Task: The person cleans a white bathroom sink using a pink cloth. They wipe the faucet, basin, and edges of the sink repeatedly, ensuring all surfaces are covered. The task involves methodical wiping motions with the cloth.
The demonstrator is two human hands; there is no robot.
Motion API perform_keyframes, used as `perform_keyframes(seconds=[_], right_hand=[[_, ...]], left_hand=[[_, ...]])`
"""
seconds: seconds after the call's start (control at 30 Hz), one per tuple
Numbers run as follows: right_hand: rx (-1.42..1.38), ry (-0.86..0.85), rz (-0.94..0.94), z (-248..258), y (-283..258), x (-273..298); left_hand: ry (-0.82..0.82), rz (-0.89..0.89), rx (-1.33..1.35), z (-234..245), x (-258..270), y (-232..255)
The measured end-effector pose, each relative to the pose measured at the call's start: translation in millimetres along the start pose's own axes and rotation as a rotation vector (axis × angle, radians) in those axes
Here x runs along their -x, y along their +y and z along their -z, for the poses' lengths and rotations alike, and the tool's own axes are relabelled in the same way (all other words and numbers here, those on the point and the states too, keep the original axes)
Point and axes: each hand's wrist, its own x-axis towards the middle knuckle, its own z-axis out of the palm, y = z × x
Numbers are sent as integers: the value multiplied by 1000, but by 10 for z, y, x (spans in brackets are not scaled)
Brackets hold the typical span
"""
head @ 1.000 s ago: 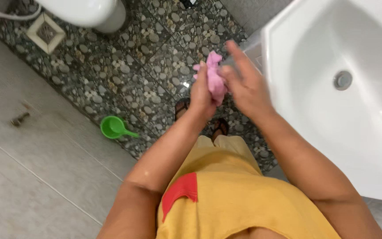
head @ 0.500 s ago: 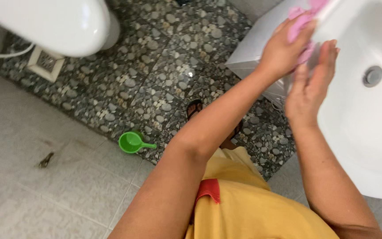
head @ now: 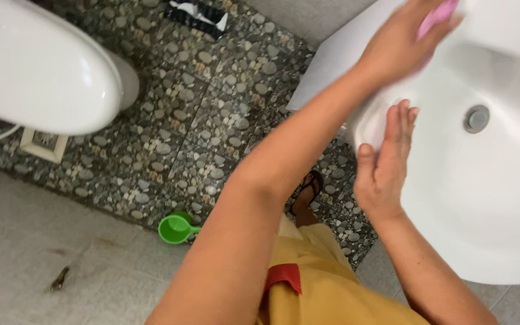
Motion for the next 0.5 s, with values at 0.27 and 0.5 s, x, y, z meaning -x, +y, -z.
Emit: perform_keyframes(seconds=[0.27, 0.5], right_hand=[[-7, 24, -39, -32, -67, -34], [-116, 76, -24, -29, -25, -49]], left_hand=[[-120, 527, 270, 183, -258, 32], [-125, -56, -192, 825, 529, 882]])
